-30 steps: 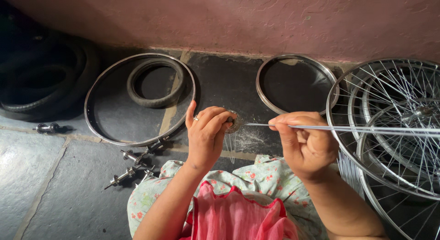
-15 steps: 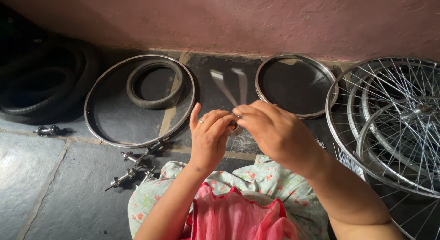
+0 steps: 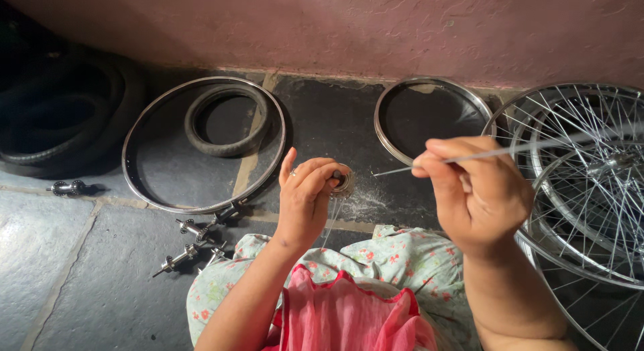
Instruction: The person sits on the floor and assembles a bicycle wheel by inserting spokes through the rim and hub. They repeatedly pick spokes, thread them through the rim holes, and secure them into the hub, rotating the wheel as needed to continue the process.
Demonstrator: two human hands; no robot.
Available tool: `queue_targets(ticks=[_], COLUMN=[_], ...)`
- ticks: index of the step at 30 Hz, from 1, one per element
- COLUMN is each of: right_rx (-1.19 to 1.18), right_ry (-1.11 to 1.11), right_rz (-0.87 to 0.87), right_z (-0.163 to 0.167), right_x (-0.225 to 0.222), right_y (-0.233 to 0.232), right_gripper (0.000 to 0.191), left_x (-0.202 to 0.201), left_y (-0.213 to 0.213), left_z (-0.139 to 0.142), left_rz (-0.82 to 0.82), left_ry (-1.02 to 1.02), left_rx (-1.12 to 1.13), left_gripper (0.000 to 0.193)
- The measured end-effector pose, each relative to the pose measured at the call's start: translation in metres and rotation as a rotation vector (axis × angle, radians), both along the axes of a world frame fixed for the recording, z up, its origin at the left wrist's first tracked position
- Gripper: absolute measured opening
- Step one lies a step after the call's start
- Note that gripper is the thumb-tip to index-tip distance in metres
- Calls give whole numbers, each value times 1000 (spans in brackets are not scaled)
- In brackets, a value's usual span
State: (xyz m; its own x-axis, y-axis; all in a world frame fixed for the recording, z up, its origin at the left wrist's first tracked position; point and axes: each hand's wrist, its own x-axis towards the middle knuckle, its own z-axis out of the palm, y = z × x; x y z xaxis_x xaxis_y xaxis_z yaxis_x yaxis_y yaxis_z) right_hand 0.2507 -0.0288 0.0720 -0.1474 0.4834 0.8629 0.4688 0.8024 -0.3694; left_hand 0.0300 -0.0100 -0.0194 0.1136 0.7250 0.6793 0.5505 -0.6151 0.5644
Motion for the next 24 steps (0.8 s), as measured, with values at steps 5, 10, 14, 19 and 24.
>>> queue_targets(ticks=[5,10,14,19,24], right_rx=[-4,-43,-19,8,-107], right_ry=[138,70,1,-73,-226], right_rz=[103,93,67,23,127], right_z=[-21,-23,-21,-17,-10], right_x=[-7,-9,-12,-18,-29], right_y=[-4,-3,-2,1,13], right_gripper=[16,14,15,16,18], left_x=[2,2,3,3,4], left_y=[0,-4,-4,-6,-6], left_z=[2,6,9,9,7], left_rz=[2,-2,11,15,-14], left_ry=[9,25,55,86,116], left_rx=[16,25,40,65,66], left_gripper=[21,23,23,22,23])
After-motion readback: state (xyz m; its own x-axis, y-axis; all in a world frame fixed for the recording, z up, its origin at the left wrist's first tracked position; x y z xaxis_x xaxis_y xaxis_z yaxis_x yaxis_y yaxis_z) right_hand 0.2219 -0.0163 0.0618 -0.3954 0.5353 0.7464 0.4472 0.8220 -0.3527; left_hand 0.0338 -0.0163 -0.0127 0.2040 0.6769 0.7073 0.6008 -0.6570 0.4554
